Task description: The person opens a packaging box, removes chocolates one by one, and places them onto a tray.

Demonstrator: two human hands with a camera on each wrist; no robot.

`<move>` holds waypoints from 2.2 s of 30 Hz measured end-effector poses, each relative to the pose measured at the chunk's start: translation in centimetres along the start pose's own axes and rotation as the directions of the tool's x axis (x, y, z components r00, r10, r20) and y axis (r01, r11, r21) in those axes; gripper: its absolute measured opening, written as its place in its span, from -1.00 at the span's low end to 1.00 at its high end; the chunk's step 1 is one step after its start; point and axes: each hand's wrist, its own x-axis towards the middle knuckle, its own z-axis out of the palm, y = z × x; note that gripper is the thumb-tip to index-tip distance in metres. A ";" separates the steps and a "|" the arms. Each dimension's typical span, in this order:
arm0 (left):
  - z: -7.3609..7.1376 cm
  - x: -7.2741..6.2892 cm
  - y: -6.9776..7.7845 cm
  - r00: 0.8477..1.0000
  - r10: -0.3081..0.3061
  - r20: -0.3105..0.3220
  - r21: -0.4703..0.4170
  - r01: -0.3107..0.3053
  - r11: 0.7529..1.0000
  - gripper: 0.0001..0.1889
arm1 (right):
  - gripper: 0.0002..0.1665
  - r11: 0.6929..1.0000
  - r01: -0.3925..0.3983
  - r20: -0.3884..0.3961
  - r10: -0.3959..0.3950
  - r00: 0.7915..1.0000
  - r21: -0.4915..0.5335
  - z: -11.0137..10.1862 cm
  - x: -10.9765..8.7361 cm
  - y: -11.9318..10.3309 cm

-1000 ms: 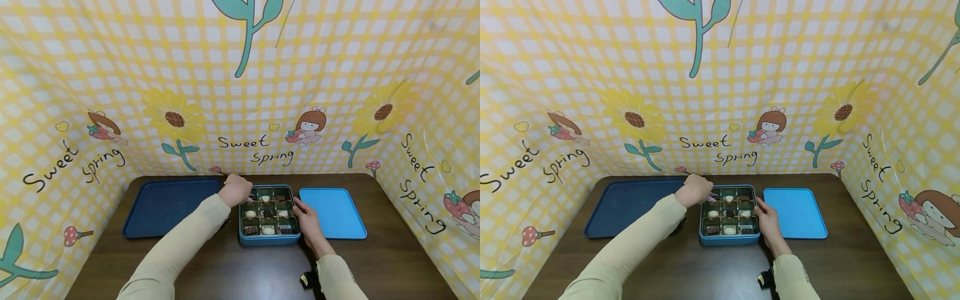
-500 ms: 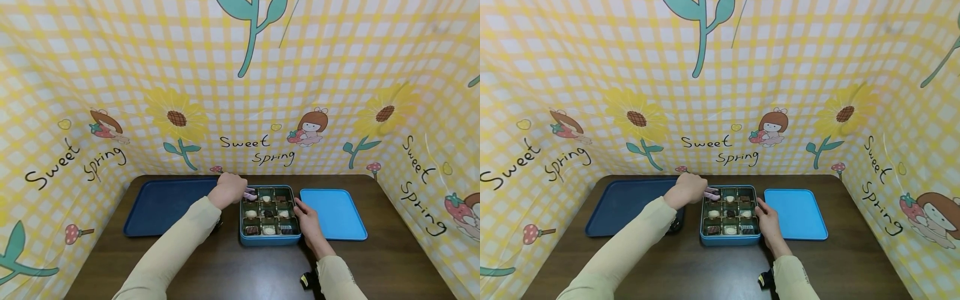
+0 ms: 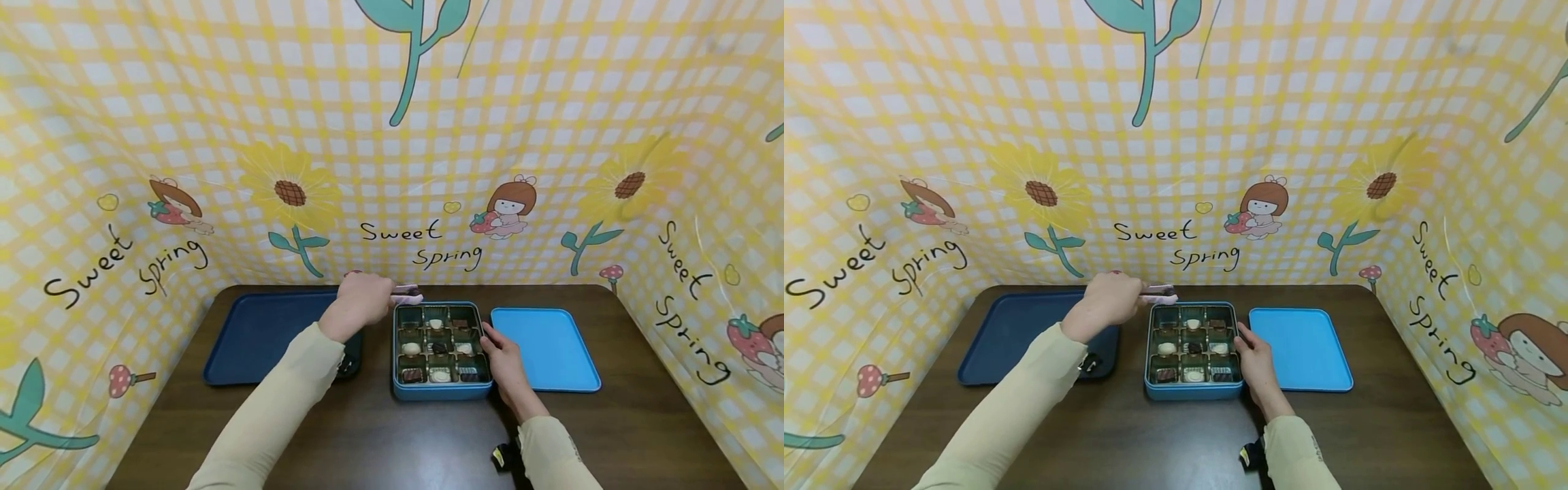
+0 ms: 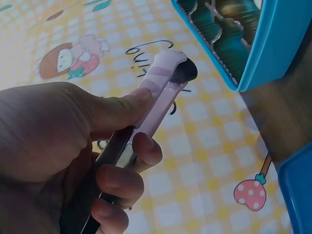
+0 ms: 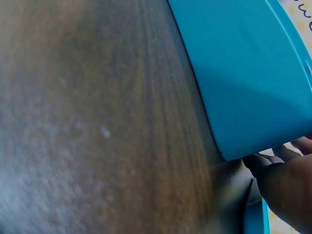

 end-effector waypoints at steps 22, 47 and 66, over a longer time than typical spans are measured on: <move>3.0 -3.5 -4.0 0.971 -0.121 -0.205 -0.098 0.103 0.990 -0.61 | -0.41 1.000 0.010 0.008 -0.010 1.000 -0.016 -0.2 0.3 0.0; 10.4 -5.2 -9.5 0.967 -0.254 0.020 -0.237 0.251 0.938 -0.52 | -0.41 1.000 0.016 0.018 -0.016 1.000 -0.023 -0.2 0.5 0.4; 12.5 -4.9 -10.1 0.950 -0.294 0.103 -0.258 0.311 0.915 -0.53 | -0.41 1.000 0.006 0.012 -0.006 1.000 -0.004 -0.1 0.4 0.6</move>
